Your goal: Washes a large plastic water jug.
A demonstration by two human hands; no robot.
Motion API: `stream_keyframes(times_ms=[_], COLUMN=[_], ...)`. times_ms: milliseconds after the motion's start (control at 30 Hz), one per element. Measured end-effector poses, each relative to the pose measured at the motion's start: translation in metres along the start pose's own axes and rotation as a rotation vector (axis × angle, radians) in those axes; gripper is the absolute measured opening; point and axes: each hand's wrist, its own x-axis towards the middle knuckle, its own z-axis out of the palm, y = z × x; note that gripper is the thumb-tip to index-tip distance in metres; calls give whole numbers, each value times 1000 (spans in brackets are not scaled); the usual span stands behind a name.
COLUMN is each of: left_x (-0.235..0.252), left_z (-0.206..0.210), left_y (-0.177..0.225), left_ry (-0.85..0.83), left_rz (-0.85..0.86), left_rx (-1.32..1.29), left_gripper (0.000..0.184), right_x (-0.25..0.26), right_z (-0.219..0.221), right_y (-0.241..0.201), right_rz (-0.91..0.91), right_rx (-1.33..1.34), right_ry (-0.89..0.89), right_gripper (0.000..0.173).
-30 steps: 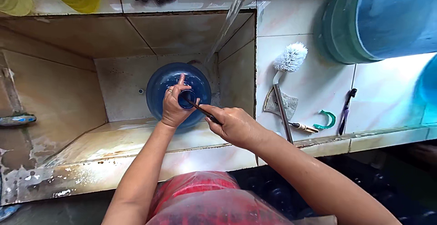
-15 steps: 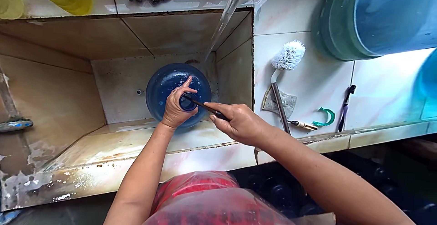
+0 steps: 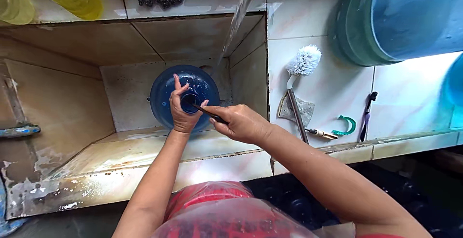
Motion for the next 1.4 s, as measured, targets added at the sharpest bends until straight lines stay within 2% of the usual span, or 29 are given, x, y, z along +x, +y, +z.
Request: stream_keyframes(times_ms=[33,67,133,167,233,367,533,600,733,933,1000,1067,1133,1200,1300,1400], left_x=[-3,-4,7,14,15,5,3,2,6,2,1,4,5,-4,-15,-27], left_z=[2,-2,-18,-27,-34,-23,-20,-21,-27,-27,-30,-33,-33,-31,-28,-44], left_y=[1,6,18,23,27,20,21,19,15,15,9,5,5,13,38,69], left_ry=[57,31,-227,-378,-504,-413,-478,-477,-485,-531,-509,-488,-473,-466,-468,-549], left_rz=[-6,-16,-36,-59,-103,-93,-61,-80,-105,-77,-82,-82,-83,-101,-153,-355], left_rx=[61,106,138,102,-15,-175,-156,-178,-228,-219,-247,-259,-245,-197,-51,108], left_gripper=[64,59,49,49,55,53,51,50,50,51,50,51,54,56,61,73], right_x=[0,-4,-9,-8,-6,-10,-30,-30,-24,-31,-28,-21,-18,-27,-34,-32], right_z=[2,2,-5,-9,-6,16,-16,-21,0,-23,-10,12,17,14,3,-7], right_y=[-5,-11,-22,-25,-23,-9,-24,-17,4,-18,-16,-8,-6,-14,-31,-41], right_rz=[19,55,131,164,180,137,233,166,9,127,75,-43,-81,-16,203,411], right_rx=[-8,-22,-54,-66,-70,-3,135,144,136,63,1,-71,-126,-153,-100,96], right_ry=[-14,-30,-78,-113,-134,1,-88,-86,-16,-167,-108,23,40,-30,-186,-229], right_gripper=[37,38,39,40,39,40,42,41,40,41,39,37,36,38,41,37])
